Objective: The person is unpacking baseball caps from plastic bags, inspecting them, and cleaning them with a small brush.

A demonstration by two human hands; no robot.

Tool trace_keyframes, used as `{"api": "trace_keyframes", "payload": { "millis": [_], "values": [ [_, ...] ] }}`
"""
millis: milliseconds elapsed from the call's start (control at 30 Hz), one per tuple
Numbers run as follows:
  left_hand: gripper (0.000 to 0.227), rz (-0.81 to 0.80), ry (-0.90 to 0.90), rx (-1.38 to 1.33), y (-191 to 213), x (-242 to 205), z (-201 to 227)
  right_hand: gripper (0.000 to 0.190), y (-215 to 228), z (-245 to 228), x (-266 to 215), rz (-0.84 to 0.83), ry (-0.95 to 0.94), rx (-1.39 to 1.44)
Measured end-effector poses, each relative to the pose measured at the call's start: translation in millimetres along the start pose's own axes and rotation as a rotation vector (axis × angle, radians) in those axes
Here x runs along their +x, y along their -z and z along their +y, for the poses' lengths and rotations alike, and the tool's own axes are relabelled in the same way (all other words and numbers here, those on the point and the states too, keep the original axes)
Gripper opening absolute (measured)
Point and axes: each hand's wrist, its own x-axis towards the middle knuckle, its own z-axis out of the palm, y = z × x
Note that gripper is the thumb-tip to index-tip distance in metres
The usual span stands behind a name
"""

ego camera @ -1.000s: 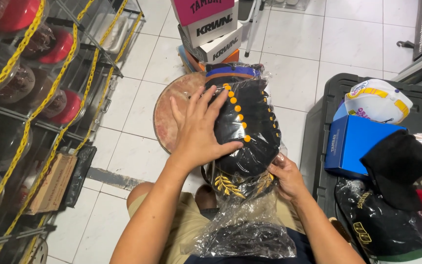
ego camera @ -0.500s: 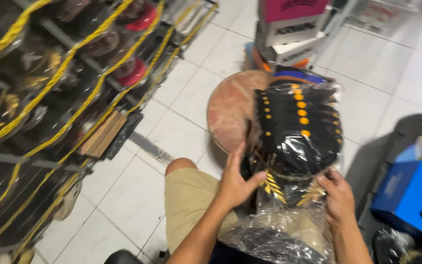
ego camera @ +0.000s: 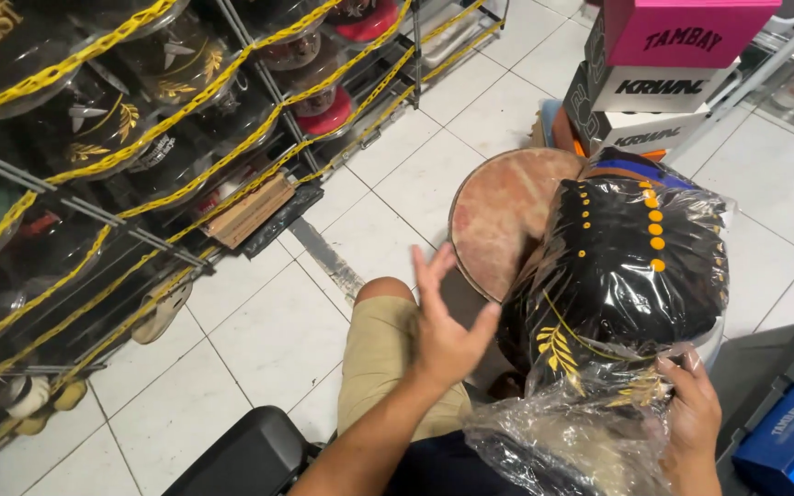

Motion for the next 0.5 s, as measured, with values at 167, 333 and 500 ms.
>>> {"api": "trace_keyframes", "payload": {
  "millis": [167, 333, 500],
  "values": [
    [0.108, 0.104, -0.046, -0.062, 15, 1, -9, 0.048, -2, 2, -1, 0.006, -0.004, -0.002],
    [0.113, -0.142, 0.127, 0.004, 1, -10, -17, 0.039, 6, 13, 9, -0.009, 0.01, 0.019],
    [0.109, -0.486, 0.125, -0.003, -11, -4, 3, 0.045, 3, 18, 7, 0.0, 0.01, 0.123]
  ]
}}
